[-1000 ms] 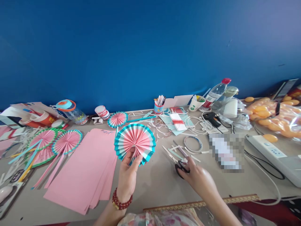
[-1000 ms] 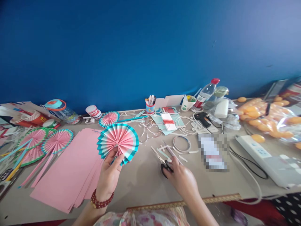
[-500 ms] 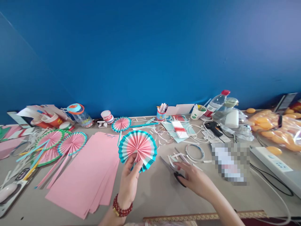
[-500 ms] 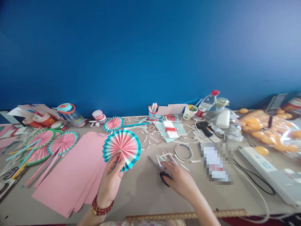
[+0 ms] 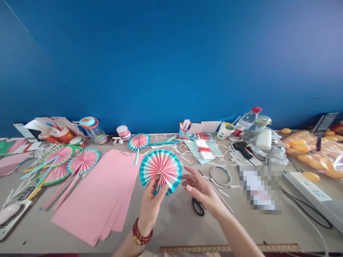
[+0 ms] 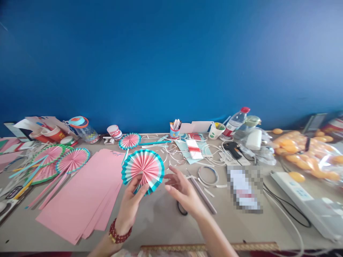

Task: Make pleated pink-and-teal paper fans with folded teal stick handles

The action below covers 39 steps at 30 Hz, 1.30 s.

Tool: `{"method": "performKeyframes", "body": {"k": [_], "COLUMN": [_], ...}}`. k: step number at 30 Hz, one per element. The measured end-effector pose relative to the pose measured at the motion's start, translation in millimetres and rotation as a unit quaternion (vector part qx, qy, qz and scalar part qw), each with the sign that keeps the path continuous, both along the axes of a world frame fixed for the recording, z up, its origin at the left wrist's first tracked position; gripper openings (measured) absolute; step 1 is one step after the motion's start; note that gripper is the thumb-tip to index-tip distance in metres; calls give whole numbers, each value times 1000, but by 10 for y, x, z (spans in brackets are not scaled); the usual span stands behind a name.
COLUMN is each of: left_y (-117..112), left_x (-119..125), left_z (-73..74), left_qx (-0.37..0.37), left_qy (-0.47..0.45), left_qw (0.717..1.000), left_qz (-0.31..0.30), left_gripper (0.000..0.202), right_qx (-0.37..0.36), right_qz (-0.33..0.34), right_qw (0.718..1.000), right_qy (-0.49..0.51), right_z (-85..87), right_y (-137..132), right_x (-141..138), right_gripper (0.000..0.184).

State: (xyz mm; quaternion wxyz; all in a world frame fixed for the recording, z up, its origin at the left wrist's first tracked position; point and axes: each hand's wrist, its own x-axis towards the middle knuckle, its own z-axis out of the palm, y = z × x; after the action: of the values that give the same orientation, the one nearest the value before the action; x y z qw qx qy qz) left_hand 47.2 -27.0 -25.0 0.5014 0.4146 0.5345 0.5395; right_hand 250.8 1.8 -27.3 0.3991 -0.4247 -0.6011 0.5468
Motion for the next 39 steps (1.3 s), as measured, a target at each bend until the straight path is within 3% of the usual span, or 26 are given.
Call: {"method": "performKeyframes", "body": {"k": [3,7,11,15,18,20,22,25,28,31,33,35,37,39], "left_y": [-25,-93,-81,-30,-27,-32,-37,-63,-135,-215,-225,-176,-74,61], "left_x": [51,-39,-271,-430,-431,-402,-381,-412,-543,-721,-815,-862,-862,-840], "left_z": [-25,-159,-264,-254,-266,-317,-395,-505,-547,-516,-465,-400,-333,-279], "left_qx": [16,3,-51,-99,-92,-83,-74,-74,-42,-15,6,73,142,179], "left_qy": [6,-44,-171,-184,-129,-90,-61,-25,99,296,368,414,484,514], "left_qw": [999,996,984,977,986,991,995,997,993,952,926,904,862,838], "left_qz": [-51,-84,-29,-49,-55,-48,-34,-17,39,77,79,82,47,-47], "left_gripper": [41,45,55,35,34,38,46,67,74,64,57,42,29,30], "right_qx": [-60,-122,-144,-89,53,149,216,257,255,265,275,286,299,308], "right_qz": [-50,-103,-58,-15,-89,-113,-92,-43,-20,-14,-11,-11,-15,-18], "right_qw": [986,968,972,994,990,962,933,894,874,865,859,857,858,860], "right_qy": [146,194,178,68,-97,-197,-273,-364,-412,-426,-431,-428,-418,-406], "right_z": [-29,-126,-199,-298,-374,-386,-368,-346,-386,-469,-516,-536,-527,-499], "right_y": [61,150,205,213,160,94,22,-49,-73,-91,-112,-136,-159,-183], "right_x": [-344,-449,-325,-267,-282,-318,-372,-451,-461,-407,-377,-373,-395,-431], "right_gripper": [58,56,52,60,69,80,90,89,75,61,55,53,51,46]}}
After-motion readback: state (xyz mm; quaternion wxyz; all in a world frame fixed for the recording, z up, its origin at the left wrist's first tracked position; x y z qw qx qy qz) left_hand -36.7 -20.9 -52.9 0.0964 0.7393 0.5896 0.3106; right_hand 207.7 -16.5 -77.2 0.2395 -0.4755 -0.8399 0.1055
